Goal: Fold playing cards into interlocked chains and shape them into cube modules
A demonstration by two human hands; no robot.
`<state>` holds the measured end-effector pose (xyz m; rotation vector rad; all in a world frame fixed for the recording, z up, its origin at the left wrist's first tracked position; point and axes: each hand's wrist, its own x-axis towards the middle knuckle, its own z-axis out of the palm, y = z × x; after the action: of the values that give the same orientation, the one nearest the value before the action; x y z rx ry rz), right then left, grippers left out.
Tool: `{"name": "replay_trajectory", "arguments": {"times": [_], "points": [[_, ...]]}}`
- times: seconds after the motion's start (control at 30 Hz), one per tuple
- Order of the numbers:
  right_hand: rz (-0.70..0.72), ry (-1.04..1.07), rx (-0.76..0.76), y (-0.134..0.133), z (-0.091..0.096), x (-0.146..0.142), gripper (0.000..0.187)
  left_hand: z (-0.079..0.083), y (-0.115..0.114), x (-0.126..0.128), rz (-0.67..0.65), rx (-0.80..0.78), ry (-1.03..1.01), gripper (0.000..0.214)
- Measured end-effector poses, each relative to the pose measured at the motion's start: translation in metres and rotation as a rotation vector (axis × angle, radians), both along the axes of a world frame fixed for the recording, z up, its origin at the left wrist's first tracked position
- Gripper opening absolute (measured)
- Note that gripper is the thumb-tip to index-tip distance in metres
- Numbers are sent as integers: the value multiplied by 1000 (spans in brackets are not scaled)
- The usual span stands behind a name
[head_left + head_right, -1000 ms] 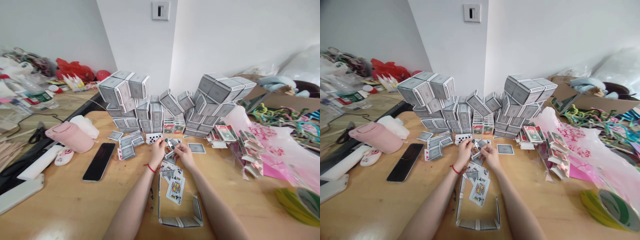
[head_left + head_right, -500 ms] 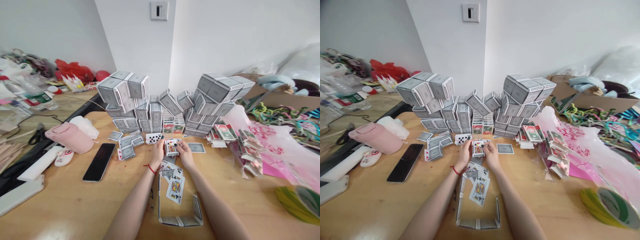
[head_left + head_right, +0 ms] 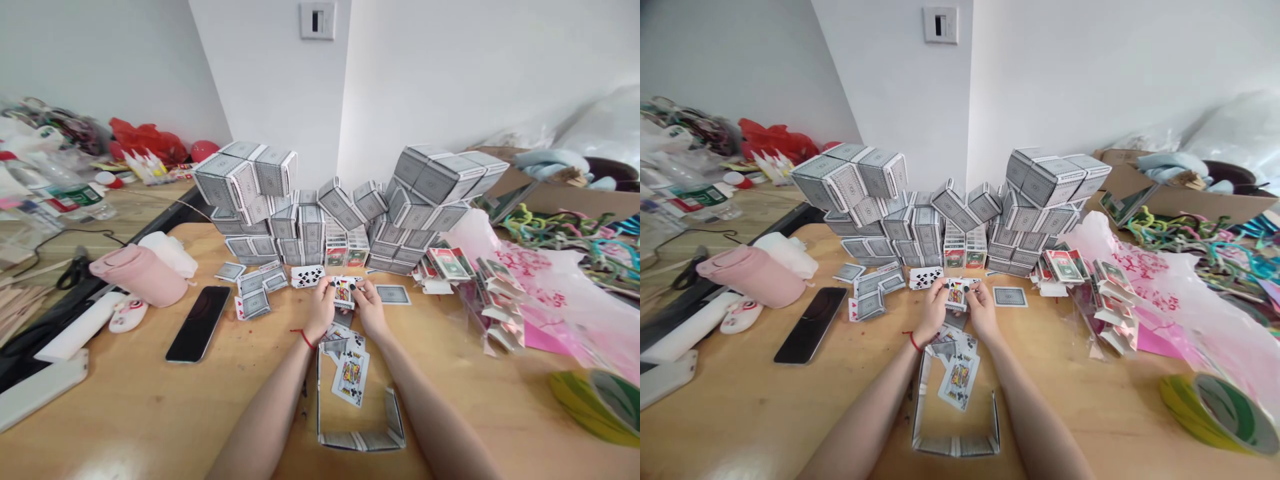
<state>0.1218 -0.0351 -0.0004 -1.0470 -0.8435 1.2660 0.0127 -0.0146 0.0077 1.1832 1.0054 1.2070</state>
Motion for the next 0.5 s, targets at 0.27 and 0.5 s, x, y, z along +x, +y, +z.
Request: {"name": "replay_trajectory", "arguments": {"times": [0.27,0.5], "points": [[-22,29,-26,1,-1,-1,24,6,-3,3,15,-7,-65,8],[-30,66,-19,2,0,-2,23,0,-3,4,9,6,-124,12]]}}
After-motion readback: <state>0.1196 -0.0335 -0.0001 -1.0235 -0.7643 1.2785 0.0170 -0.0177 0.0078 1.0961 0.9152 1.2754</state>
